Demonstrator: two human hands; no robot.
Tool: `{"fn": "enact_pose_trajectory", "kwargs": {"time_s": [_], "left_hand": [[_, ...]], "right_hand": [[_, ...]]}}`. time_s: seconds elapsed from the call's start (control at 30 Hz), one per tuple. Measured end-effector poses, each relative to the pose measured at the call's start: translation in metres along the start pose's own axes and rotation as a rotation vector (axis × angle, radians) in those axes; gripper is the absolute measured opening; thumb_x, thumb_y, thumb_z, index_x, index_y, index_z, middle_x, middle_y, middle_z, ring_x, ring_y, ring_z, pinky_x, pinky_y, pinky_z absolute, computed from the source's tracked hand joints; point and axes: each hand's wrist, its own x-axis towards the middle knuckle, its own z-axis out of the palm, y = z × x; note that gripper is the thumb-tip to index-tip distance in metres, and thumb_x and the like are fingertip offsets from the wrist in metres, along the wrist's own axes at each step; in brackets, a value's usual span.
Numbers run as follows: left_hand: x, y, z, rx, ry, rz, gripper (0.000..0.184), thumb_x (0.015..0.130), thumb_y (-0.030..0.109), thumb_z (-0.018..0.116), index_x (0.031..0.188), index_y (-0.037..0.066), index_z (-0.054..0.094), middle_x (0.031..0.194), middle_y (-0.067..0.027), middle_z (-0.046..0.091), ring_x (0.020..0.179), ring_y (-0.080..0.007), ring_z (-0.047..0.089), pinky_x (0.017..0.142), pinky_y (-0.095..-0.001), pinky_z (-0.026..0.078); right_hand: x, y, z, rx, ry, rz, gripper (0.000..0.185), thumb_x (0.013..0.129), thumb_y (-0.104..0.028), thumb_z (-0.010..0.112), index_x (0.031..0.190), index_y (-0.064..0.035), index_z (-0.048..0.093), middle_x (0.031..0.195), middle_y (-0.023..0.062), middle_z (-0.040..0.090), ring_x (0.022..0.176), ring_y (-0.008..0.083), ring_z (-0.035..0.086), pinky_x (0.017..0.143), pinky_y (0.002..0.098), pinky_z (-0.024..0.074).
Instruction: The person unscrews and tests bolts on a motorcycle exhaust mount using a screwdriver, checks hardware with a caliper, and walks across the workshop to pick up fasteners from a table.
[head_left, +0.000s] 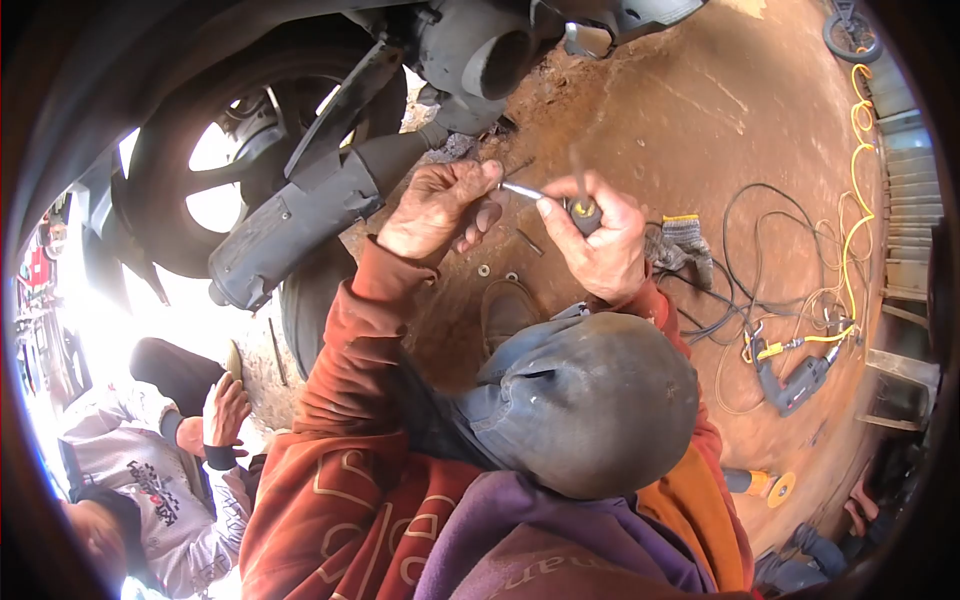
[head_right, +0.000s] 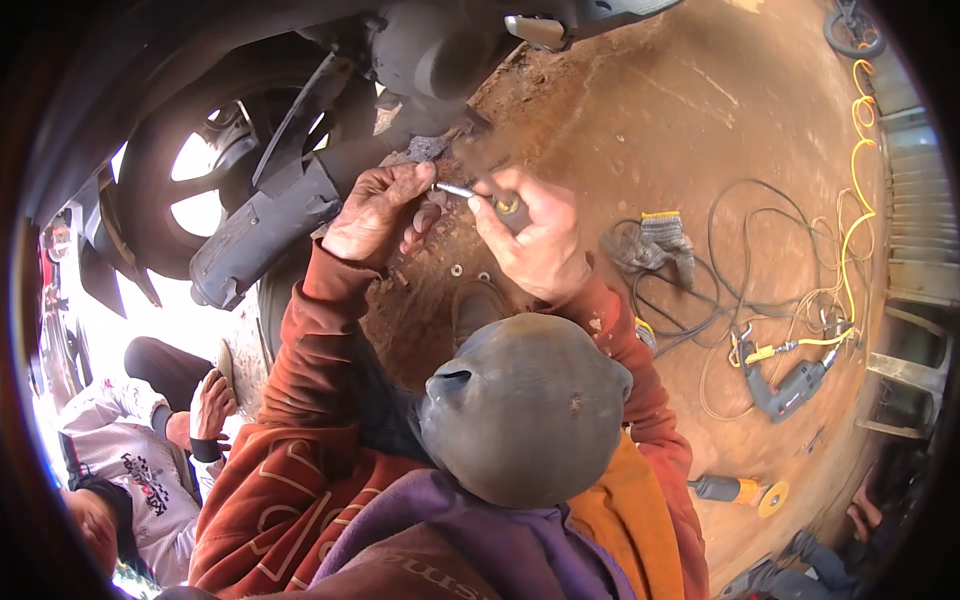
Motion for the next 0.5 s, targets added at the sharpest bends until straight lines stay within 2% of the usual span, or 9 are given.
{"fn": "enact_pose_trajectory", "kwargs": {"time_s": [0.07, 0.1, 0.13, 0.2, 0.23, 0.3, 0.37, 0.4, 0.5], "left_hand": [[-0.004, 0.001, -0.003, -0.001, 0.012, 0.024, 0.036, 0.096, 0.036, 0.061, 0.081, 0.003, 0.061, 0.064, -0.0059, 0.062, 0.045, -0.0100, 0.052, 0.041, -0.0235, 0.037], [-0.005, 0.001, -0.005, 0.003, 0.020, 0.040, 0.035, 0.096, 0.036, 0.061, 0.084, 0.003, 0.063, 0.065, -0.0059, 0.062, 0.047, -0.0099, 0.053, 0.042, -0.0234, 0.039], [-0.006, 0.000, -0.002, -0.135, 0.043, 0.126, 0.033, 0.097, 0.034, 0.060, 0.090, 0.001, 0.064, 0.069, -0.0068, 0.063, 0.052, -0.0102, 0.057, 0.043, -0.0234, 0.041], [-0.015, 0.001, -0.005, -0.136, 0.043, 0.183, 0.033, 0.097, 0.033, 0.060, 0.092, 0.000, 0.064, 0.071, -0.0073, 0.064, 0.055, -0.0105, 0.058, 0.043, -0.0233, 0.041], [-0.019, 0.001, -0.007, -0.131, 0.035, 0.233, 0.033, 0.097, 0.032, 0.059, 0.095, -0.001, 0.064, 0.073, -0.0079, 0.065, 0.058, -0.0109, 0.060, 0.043, -0.0232, 0.042], [-0.025, -0.002, -0.022, -0.131, 0.009, 0.223, 0.030, 0.097, 0.029, 0.060, 0.094, -0.001, 0.064, 0.073, -0.0065, 0.063, 0.057, -0.0101, 0.057, 0.045, -0.0222, 0.041], [-0.030, 0.000, -0.036, -0.336, -0.021, 0.038, 0.026, 0.096, 0.025, 0.061, 0.094, -0.002, 0.064, 0.070, -0.0043, 0.060, 0.054, -0.0091, 0.052, 0.047, -0.0218, 0.041], [-0.033, 0.000, -0.038, -0.374, 0.007, 0.025, 0.025, 0.095, 0.023, 0.062, 0.094, -0.002, 0.064, 0.068, -0.0028, 0.057, 0.053, -0.0090, 0.049, 0.047, -0.0221, 0.040], [-0.039, 0.000, -0.039, -0.264, 0.013, 0.134, 0.027, 0.095, 0.025, 0.062, 0.100, -0.002, 0.062, 0.070, -0.0024, 0.056, 0.058, -0.0108, 0.051, 0.051, -0.0234, 0.042]], "right_hand": [[0.000, 0.000, 0.006, -0.059, -0.013, -0.082, 0.008, 0.085, -0.007, 0.072, 0.090, -0.0038, 0.067, 0.065, -0.0045, 0.053, 0.059, 0.0033, 0.045, 0.052, 0.0221, 0.0374], [0.001, -0.002, 0.008, -0.059, -0.024, -0.087, 0.008, 0.085, -0.007, 0.072, 0.090, -0.0038, 0.067, 0.065, -0.0045, 0.053, 0.059, 0.0033, 0.045, 0.052, 0.0221, 0.0374], [0.002, -0.006, 0.011, -0.056, -0.028, -0.053, 0.008, 0.085, -0.007, 0.073, 0.090, -0.0043, 0.067, 0.065, -0.0041, 0.053, 0.059, 0.0036, 0.045, 0.052, 0.0222, 0.0375], [0.004, -0.012, 0.014, -0.056, -0.041, -0.022, 0.009, 0.084, -0.007, 0.073, 0.090, -0.0048, 0.067, 0.065, -0.0037, 0.053, 0.059, 0.0038, 0.045, 0.052, 0.0224, 0.0376], [0.005, -0.015, 0.015, -0.064, -0.072, -0.044, 0.008, 0.085, -0.003, 0.071, 0.091, -0.0031, 0.065, 0.068, -0.0017, 0.056, 0.060, 0.0047, 0.048, 0.053, 0.0230, 0.0399], [0.004, -0.018, 0.019, -0.071, -0.114, -0.070, 0.008, 0.085, 0.001, 0.068, 0.091, -0.0013, 0.063, 0.070, 0.0003, 0.059, 0.062, 0.0055, 0.052, 0.054, 0.0236, 0.0423], [0.004, -0.015, 0.021, -0.099, -0.135, -0.123, 0.008, 0.086, 0.000, 0.068, 0.092, -0.0010, 0.063, 0.071, 0.0002, 0.059, 0.062, 0.0053, 0.052, 0.054, 0.0231, 0.0425], [0.004, -0.013, 0.023, -0.102, -0.140, -0.131, 0.008, 0.086, 0.000, 0.068, 0.092, -0.0010, 0.063, 0.071, 0.0002, 0.059, 0.062, 0.0053, 0.052, 0.054, 0.0231, 0.0425], [0.001, -0.008, 0.027, 0.055, -0.123, -0.018, 0.010, 0.086, -0.001, 0.069, 0.095, -0.0018, 0.064, 0.071, -0.0001, 0.059, 0.061, 0.0054, 0.052, 0.054, 0.0219, 0.0425]]}}
